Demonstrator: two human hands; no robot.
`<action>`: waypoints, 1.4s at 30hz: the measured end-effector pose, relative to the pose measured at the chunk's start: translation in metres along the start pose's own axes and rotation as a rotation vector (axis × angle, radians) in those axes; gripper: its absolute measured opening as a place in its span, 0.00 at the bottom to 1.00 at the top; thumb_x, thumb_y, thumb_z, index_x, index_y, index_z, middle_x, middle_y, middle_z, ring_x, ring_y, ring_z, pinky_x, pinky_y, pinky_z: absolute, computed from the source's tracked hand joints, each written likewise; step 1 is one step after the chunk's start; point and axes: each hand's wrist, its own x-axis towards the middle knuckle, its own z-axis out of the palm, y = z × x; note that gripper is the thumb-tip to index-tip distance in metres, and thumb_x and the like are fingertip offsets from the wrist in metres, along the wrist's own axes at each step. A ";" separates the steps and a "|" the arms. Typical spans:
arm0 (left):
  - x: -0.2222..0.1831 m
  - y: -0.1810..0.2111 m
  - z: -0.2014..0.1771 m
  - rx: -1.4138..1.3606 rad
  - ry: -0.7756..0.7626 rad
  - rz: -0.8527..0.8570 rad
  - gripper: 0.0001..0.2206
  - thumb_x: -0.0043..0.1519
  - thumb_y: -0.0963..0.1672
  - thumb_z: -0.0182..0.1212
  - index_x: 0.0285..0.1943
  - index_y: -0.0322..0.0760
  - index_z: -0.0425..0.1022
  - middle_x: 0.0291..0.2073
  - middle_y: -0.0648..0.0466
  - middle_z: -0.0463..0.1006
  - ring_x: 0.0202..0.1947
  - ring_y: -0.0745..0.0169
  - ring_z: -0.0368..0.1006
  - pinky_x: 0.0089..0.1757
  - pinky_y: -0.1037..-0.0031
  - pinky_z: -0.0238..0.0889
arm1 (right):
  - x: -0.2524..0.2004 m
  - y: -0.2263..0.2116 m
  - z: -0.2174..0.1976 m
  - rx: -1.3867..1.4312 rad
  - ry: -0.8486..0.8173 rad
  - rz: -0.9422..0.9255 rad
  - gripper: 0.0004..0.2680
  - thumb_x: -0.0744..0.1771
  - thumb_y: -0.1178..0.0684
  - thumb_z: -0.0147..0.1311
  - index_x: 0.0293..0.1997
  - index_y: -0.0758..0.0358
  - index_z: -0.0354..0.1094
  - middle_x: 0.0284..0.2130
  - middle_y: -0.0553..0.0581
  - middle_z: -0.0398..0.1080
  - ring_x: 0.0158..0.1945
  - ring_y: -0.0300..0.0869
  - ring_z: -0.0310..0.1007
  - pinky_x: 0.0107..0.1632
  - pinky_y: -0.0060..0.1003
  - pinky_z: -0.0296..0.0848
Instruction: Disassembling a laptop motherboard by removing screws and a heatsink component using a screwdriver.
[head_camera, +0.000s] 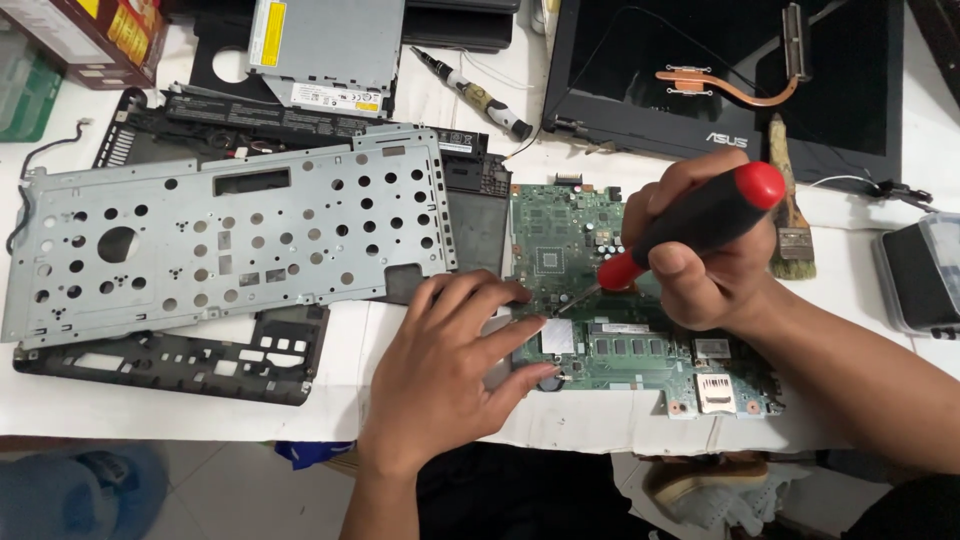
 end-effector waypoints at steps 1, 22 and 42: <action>0.000 0.000 0.000 0.000 0.001 0.000 0.16 0.63 0.53 0.63 0.50 0.42 0.81 0.51 0.53 0.77 0.55 0.50 0.68 0.52 0.56 0.57 | -0.003 0.003 -0.001 0.000 -0.001 -0.001 0.13 0.70 0.45 0.46 0.45 0.67 0.52 0.20 0.55 0.54 0.16 0.42 0.60 0.22 0.35 0.61; -0.002 -0.002 0.002 -0.003 -0.019 -0.026 0.16 0.63 0.53 0.61 0.51 0.44 0.82 0.50 0.54 0.77 0.54 0.52 0.68 0.54 0.54 0.56 | -0.001 0.000 0.002 0.025 -0.041 -0.054 0.10 0.70 0.49 0.45 0.47 0.63 0.50 0.19 0.53 0.57 0.17 0.41 0.64 0.21 0.33 0.63; 0.002 0.001 0.001 0.021 -0.008 -0.029 0.14 0.62 0.53 0.61 0.46 0.45 0.83 0.49 0.55 0.77 0.54 0.50 0.68 0.52 0.55 0.56 | 0.013 -0.014 0.023 -0.079 0.026 -0.404 0.19 0.70 0.58 0.53 0.65 0.57 0.44 0.23 0.55 0.58 0.27 0.44 0.63 0.25 0.34 0.61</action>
